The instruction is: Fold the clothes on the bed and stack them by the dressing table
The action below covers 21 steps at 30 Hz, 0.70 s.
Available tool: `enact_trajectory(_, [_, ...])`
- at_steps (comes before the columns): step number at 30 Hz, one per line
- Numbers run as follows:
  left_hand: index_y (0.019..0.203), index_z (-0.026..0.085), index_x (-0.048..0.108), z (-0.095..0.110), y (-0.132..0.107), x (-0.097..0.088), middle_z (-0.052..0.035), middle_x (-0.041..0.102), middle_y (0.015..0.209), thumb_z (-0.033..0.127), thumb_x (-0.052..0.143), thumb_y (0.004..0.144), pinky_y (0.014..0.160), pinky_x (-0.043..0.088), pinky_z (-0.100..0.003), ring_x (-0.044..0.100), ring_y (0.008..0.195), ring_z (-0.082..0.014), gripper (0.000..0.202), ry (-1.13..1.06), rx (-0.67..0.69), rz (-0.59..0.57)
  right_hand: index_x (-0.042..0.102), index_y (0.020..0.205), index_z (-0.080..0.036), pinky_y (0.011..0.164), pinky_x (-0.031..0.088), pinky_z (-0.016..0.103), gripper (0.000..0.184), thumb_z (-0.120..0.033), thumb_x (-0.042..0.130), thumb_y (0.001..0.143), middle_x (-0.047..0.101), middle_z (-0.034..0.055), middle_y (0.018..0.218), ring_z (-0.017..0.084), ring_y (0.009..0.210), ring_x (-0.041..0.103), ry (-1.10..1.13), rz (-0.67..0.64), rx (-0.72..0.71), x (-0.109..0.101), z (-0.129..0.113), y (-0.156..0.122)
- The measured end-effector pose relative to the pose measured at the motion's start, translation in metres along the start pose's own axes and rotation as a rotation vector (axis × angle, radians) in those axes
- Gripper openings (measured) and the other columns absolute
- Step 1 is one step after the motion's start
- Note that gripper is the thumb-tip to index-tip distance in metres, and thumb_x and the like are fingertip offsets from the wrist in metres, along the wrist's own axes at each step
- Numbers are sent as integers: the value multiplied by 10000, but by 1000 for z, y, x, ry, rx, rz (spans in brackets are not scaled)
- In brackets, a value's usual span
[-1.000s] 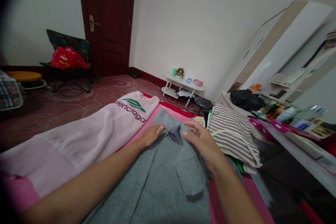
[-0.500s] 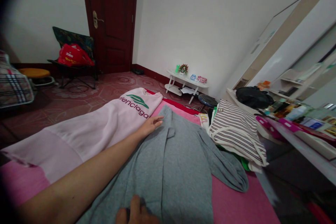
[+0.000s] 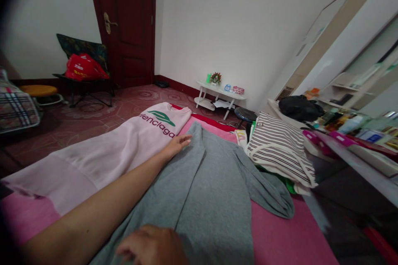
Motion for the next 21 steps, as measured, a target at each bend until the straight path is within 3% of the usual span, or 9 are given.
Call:
enact_trajectory(5, [1188, 106, 633, 5, -3, 5, -96, 697, 1092, 184, 579, 827, 898, 500, -335, 650, 959, -200, 373, 44, 26, -19, 668, 931, -214, 755, 476, 225, 378, 0, 420, 743, 638, 43, 937, 144, 854, 620, -239, 332, 109, -63, 29, -8])
enact_trajectory(10, [1138, 131, 668, 13, -9, 7, -72, 711, 1064, 138, 606, 783, 915, 500, -354, 650, 943, -204, 361, 138, 57, -10, 641, 1057, -223, 905, 459, 293, 432, -5, 357, 816, 557, 70, 1213, 170, 1049, 579, -333, 549, 183, -126, 77, -3])
enact_trajectory(13, [1100, 147, 694, 17, -11, 5, -71, 703, 1097, 95, 604, 756, 973, 472, -367, 638, 1002, -215, 359, 195, 74, 19, 599, 1161, -232, 893, 473, 310, 469, -16, 392, 799, 521, 71, 1270, 184, 1029, 591, -384, 683, 237, -163, 116, 6])
enact_trajectory(17, [1073, 166, 712, 23, -13, 4, -51, 705, 1097, 39, 559, 746, 1016, 448, -365, 629, 1044, -206, 383, 243, 104, 29, 570, 1224, -240, 792, 490, 274, 550, 3, 424, 753, 539, 75, 1225, 158, 842, 624, -415, 710, 318, -181, 162, 23])
enact_trajectory(21, [1071, 160, 715, 21, -11, 4, -46, 708, 1093, -4, 515, 732, 1010, 460, -348, 636, 1039, -197, 427, 271, 113, 41, 643, 1018, -210, 756, 464, 257, 420, 4, 432, 725, 601, 53, 1039, 161, 826, 597, -439, 734, 343, -181, 183, 30])
Point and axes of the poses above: each hand's wrist, its own y-axis towards the middle knuckle, its own x-axis out of the palm, z = x × y, the point moved 10 cm from there along y, towards the middle knuckle
